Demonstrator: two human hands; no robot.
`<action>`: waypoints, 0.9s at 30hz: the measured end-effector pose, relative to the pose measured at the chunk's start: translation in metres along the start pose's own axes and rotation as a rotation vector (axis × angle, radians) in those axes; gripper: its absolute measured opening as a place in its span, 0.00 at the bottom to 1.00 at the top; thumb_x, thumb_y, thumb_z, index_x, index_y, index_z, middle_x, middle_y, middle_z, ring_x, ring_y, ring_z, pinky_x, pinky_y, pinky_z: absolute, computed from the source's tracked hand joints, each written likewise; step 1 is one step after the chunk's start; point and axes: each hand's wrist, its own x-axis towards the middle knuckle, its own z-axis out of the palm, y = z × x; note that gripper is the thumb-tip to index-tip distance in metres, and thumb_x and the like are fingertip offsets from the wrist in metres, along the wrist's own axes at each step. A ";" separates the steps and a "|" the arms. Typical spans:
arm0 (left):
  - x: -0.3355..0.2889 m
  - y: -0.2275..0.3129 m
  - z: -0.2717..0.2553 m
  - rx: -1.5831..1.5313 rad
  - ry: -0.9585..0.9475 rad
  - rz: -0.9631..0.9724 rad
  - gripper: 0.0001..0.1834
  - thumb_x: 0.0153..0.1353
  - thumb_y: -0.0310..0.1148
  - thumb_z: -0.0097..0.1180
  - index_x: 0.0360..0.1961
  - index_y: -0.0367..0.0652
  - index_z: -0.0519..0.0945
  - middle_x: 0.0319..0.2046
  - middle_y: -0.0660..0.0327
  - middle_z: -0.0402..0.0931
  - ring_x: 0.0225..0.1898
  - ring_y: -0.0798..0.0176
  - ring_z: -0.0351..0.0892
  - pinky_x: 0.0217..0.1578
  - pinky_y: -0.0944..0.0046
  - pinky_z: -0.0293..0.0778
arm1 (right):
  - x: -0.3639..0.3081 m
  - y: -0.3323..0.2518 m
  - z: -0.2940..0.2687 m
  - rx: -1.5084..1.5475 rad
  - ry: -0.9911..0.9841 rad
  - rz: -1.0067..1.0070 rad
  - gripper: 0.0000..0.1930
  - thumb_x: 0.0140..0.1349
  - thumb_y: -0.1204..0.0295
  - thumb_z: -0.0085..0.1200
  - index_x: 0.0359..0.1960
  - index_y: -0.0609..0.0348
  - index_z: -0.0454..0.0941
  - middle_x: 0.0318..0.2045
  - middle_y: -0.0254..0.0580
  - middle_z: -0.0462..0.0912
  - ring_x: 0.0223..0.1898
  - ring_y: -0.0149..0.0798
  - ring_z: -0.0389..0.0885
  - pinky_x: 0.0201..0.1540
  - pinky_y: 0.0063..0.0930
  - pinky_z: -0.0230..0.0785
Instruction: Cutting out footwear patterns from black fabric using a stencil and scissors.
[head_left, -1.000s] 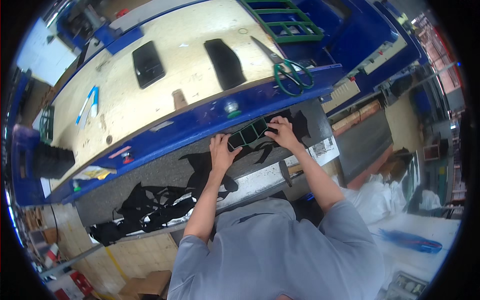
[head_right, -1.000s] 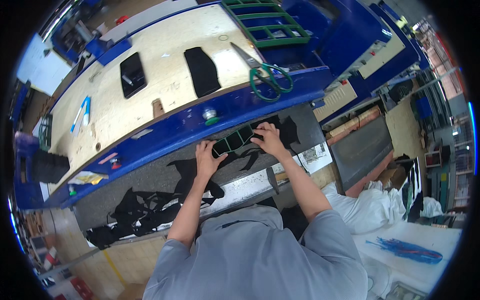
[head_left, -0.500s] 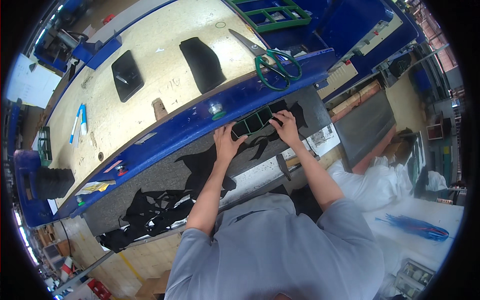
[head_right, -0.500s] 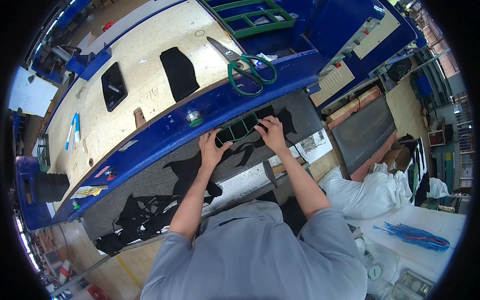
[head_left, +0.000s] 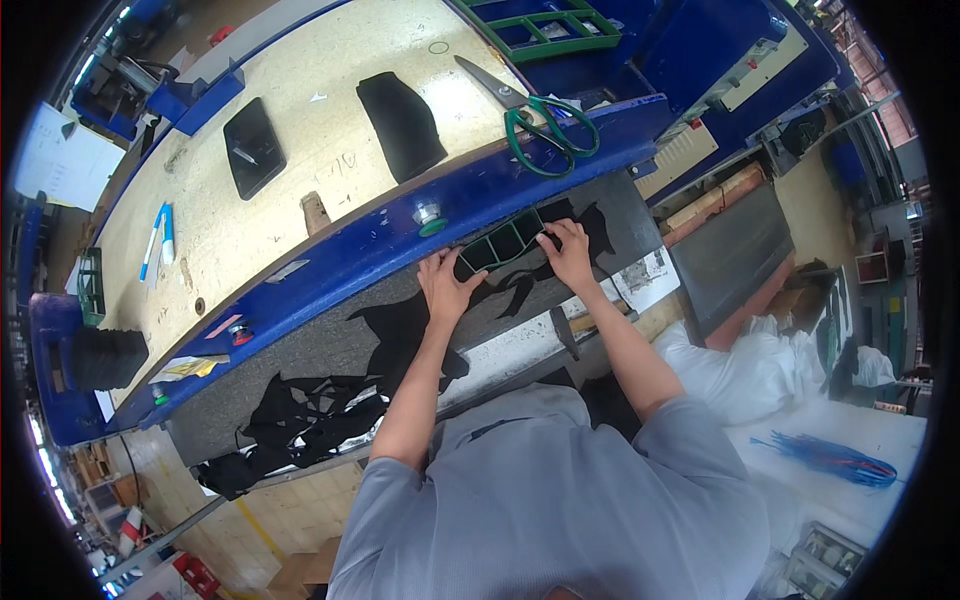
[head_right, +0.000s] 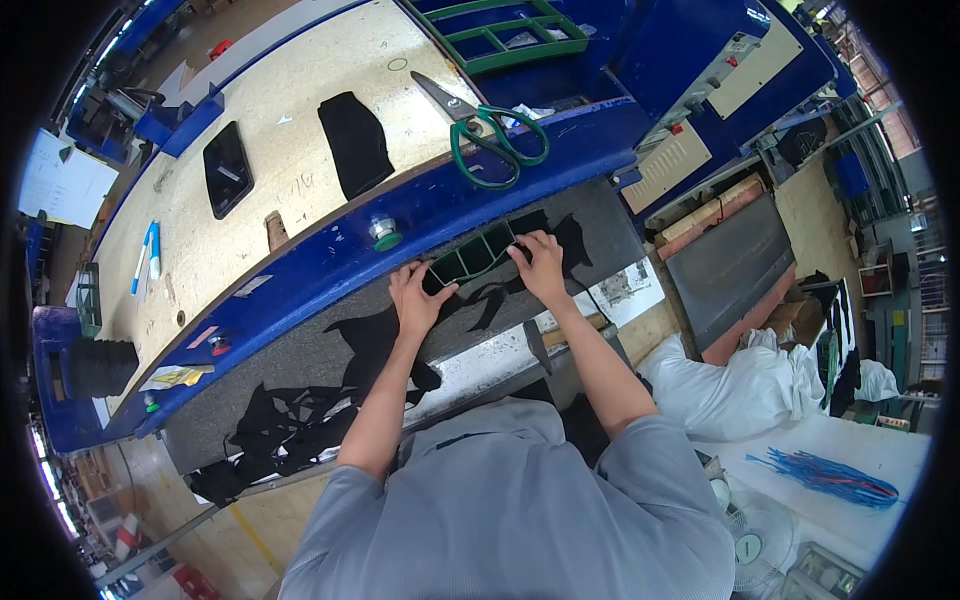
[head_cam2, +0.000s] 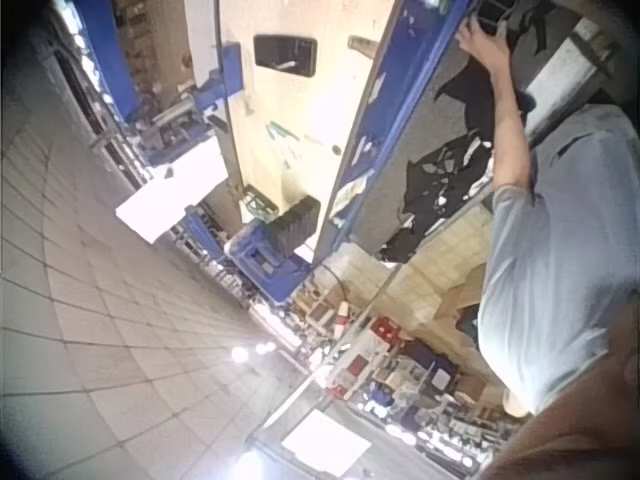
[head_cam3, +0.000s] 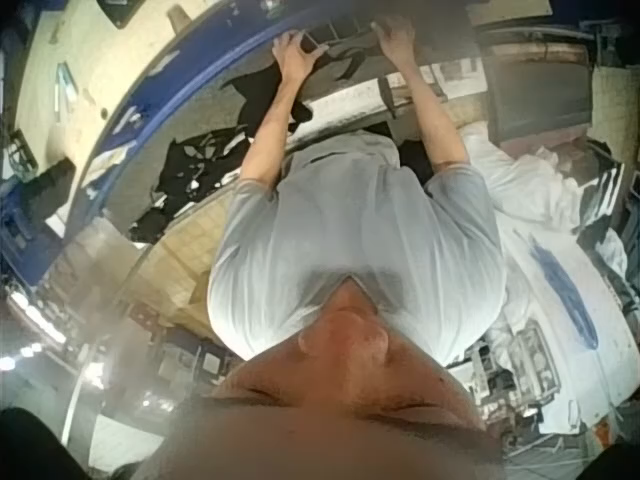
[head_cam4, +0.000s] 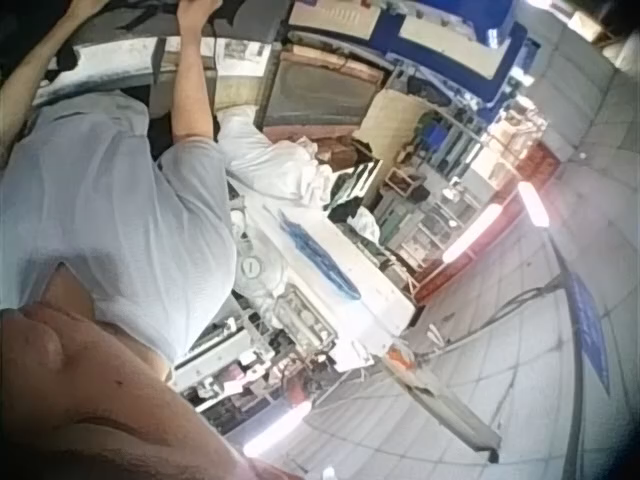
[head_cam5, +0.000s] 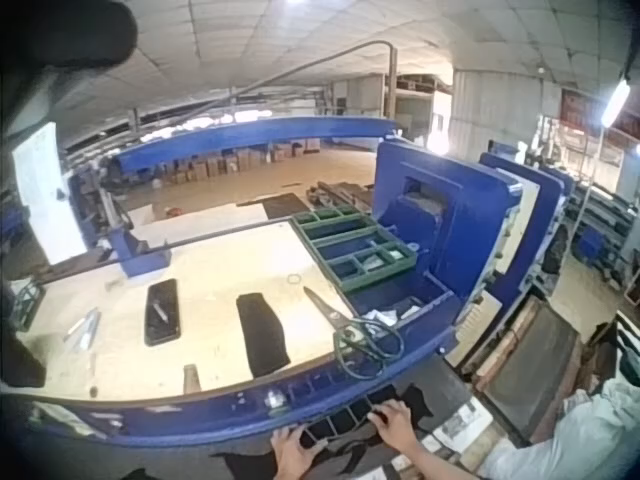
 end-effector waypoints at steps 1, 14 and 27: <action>0.000 0.001 0.000 -0.001 -0.013 -0.021 0.34 0.46 0.44 0.77 0.53 0.40 0.81 0.54 0.54 0.71 0.60 0.48 0.65 0.57 0.47 0.63 | 0.000 0.000 0.000 0.002 0.002 -0.001 0.13 0.61 0.66 0.64 0.44 0.59 0.83 0.41 0.39 0.80 0.45 0.47 0.75 0.50 0.39 0.64; 0.001 0.001 0.000 -0.024 -0.020 -0.037 0.34 0.46 0.47 0.77 0.54 0.44 0.82 0.52 0.56 0.71 0.57 0.50 0.65 0.56 0.49 0.62 | -0.002 0.000 0.000 0.083 0.016 0.020 0.14 0.57 0.69 0.67 0.43 0.58 0.82 0.38 0.37 0.78 0.44 0.45 0.74 0.50 0.38 0.62; 0.004 0.007 -0.003 0.018 -0.062 -0.068 0.34 0.47 0.47 0.76 0.55 0.46 0.82 0.52 0.57 0.69 0.58 0.51 0.63 0.56 0.51 0.60 | -0.004 0.002 0.003 0.094 0.049 0.018 0.13 0.58 0.69 0.66 0.43 0.58 0.82 0.38 0.38 0.79 0.45 0.46 0.75 0.50 0.39 0.63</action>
